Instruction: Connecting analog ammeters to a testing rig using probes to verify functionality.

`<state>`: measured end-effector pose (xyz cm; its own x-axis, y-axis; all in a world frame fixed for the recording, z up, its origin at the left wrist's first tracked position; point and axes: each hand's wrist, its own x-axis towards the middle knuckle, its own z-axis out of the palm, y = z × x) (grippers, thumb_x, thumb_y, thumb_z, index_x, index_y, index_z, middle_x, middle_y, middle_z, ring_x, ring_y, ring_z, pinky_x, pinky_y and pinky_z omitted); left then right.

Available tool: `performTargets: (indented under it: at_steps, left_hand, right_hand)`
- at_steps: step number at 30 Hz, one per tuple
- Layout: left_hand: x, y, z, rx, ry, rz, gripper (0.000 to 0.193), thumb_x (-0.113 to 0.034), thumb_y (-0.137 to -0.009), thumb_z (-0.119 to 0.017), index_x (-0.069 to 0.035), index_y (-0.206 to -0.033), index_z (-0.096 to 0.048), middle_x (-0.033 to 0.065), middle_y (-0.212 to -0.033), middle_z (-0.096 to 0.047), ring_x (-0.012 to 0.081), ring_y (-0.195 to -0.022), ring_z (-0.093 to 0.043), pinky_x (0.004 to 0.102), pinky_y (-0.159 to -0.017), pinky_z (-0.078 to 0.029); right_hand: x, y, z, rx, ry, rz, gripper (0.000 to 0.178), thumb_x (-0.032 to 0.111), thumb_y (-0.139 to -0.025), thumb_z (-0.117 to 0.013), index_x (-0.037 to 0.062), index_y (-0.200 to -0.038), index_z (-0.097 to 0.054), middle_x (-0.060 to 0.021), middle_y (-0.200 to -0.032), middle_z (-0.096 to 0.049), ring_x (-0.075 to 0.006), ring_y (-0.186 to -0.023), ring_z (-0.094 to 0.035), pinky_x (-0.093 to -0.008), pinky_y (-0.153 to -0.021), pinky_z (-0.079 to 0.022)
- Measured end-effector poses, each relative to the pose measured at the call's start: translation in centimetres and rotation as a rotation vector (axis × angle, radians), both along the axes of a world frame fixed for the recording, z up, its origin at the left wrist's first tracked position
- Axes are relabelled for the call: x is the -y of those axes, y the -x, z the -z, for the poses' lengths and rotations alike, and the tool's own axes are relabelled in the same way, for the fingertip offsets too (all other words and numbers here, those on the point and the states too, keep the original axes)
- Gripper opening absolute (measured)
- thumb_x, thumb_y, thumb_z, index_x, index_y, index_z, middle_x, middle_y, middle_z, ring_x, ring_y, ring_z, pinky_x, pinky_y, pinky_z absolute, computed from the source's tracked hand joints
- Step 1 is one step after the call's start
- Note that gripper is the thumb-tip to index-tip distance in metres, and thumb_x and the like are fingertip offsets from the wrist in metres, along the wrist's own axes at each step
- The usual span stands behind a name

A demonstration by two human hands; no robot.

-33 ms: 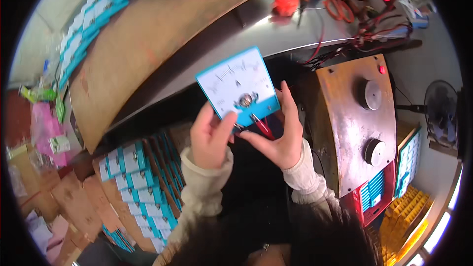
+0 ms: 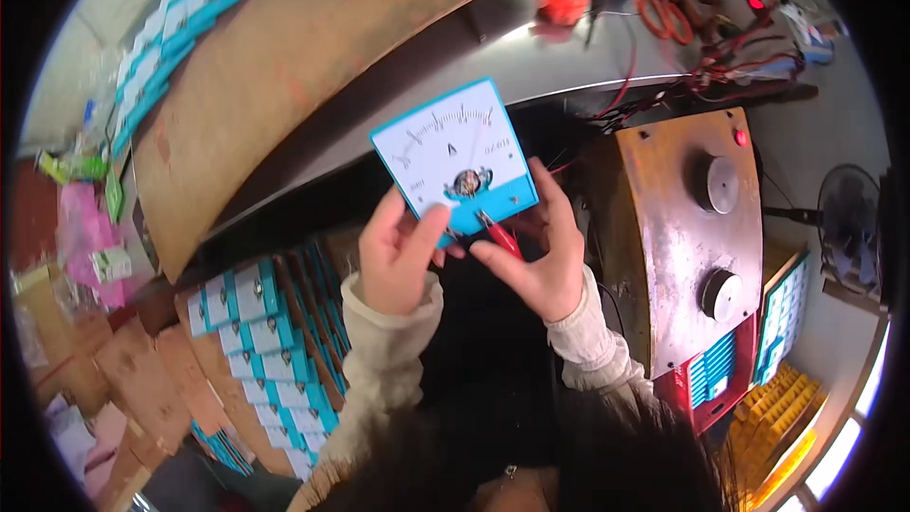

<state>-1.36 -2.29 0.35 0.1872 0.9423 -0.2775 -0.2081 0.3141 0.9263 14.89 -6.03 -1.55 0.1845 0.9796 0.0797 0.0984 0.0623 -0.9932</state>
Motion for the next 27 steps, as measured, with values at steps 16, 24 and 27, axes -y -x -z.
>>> performTargets:
  at_steps: [16, 24, 27]
  left_hand:
    - [-0.6, 1.3, 1.6, -0.036, 0.024, -0.014, 0.041, -0.013, -0.091, -0.063, 0.0, -0.128, -0.052, 0.004, -0.098, -0.066, 0.006, -0.065, -0.058, 0.0174, -0.053, -0.043]
    - [0.5, -4.0, 0.4, -0.072, -0.261, 0.135, 0.044, -0.008, -0.097, -0.045, 0.007, -0.138, -0.038, 0.0099, -0.109, -0.063, 0.0144, -0.096, -0.06, 0.0255, -0.084, -0.046]
    - [0.4, -4.3, 0.5, -0.151, -0.285, 0.335, 0.051, -0.01, -0.099, -0.04, 0.001, -0.146, -0.026, 0.0075, -0.092, -0.063, 0.0112, -0.083, -0.061, 0.0218, -0.071, -0.046]
  right_hand:
    - [0.4, 0.6, 0.3, 0.208, 0.027, 0.05, 0.054, 0.006, -0.068, -0.084, -0.002, -0.113, -0.054, -0.0174, -0.114, -0.057, -0.0236, -0.101, -0.061, -0.0306, -0.08, -0.052]
    - [-0.9, -1.3, -0.2, 0.232, -0.025, 0.157, 0.115, 0.026, -0.057, -0.086, -0.0096, -0.143, -0.019, -0.0296, -0.136, -0.038, -0.0426, -0.124, -0.042, -0.0427, -0.104, -0.037]
    - [-1.1, -8.3, 2.0, 0.527, -0.137, 0.483, 0.11, 0.026, -0.053, -0.087, -0.0089, -0.139, -0.028, -0.0272, -0.129, -0.046, -0.0399, -0.123, -0.045, -0.041, -0.105, -0.037]
